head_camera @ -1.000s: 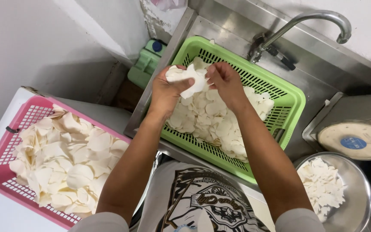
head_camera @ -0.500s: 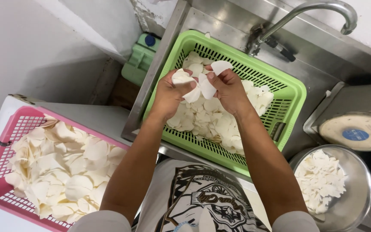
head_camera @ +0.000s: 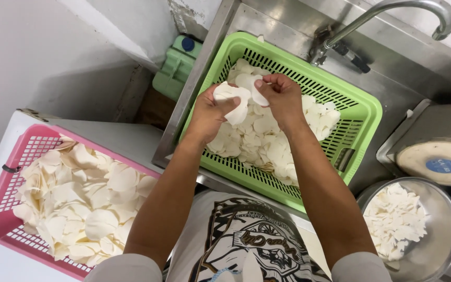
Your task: The person lifts a basket of sliced food from a deep fryer using a metal handle. They then move to a sink area and separate white, thin slices from a green basket into a metal bowl by hand. Finally, they return to the fryer and transfer the fried slices into a green basket.
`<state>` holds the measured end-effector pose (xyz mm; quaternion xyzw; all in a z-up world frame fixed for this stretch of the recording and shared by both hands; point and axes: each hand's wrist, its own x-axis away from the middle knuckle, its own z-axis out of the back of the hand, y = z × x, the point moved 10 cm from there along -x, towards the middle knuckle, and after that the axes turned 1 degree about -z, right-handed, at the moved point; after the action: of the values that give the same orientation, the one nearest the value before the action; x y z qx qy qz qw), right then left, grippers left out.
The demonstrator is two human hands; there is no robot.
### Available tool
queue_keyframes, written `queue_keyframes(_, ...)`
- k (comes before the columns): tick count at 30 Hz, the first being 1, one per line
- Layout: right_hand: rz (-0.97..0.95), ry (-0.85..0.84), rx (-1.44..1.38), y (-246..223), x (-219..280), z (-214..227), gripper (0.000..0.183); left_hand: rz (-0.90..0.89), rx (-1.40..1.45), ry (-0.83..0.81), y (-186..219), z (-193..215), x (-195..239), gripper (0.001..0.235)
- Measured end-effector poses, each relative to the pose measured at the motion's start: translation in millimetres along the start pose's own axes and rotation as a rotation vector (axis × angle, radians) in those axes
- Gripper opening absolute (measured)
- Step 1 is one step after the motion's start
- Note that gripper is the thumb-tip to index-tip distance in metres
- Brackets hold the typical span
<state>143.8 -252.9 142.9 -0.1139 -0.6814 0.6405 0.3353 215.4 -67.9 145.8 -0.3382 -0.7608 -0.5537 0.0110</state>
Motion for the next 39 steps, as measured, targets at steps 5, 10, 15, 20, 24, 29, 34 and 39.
queue_keyframes(5, 0.127, 0.013, 0.239, -22.1, 8.4, -3.6, 0.034, -0.063, -0.063, 0.041, 5.0, 8.0, -5.2, 0.037)
queue_keyframes(10, 0.085, -0.157, -0.112, -9.6, 15.9, -26.4, 0.035, 0.037, -0.045, -0.012, 20.0, -6.0, 12.1, 0.023)
queue_keyframes(15, -0.009, -0.037, -0.222, -7.1, 11.3, -14.0, 0.026, 0.041, -0.066, -0.072, 9.4, -5.2, 4.4, 0.033)
queue_keyframes(20, 0.139, -0.018, 0.063, -18.9, 24.2, -11.9, 0.035, -0.019, -0.125, -0.054, 13.2, -2.9, 0.6, 0.029)
queue_keyframes(24, 0.141, -0.245, -0.013, -11.5, 36.9, -49.1, 0.047, -0.013, -0.065, -0.045, 12.4, -1.4, -0.1, 0.026)
queue_keyframes(29, 0.078, -0.199, -0.053, 2.0, 28.5, -42.3, 0.020, 0.096, 0.034, -0.092, -4.1, 3.5, -0.4, 0.025)
queue_keyframes(34, 0.016, -0.151, -0.059, 5.4, 23.4, -35.4, 0.010, -0.027, -0.170, -0.076, 12.6, 1.3, 1.2, 0.020)
queue_keyframes(39, -0.028, -0.114, -0.117, -2.9, 15.2, -32.1, 0.011, -0.039, -0.181, 0.006, 13.9, 8.6, -3.0, 0.025)
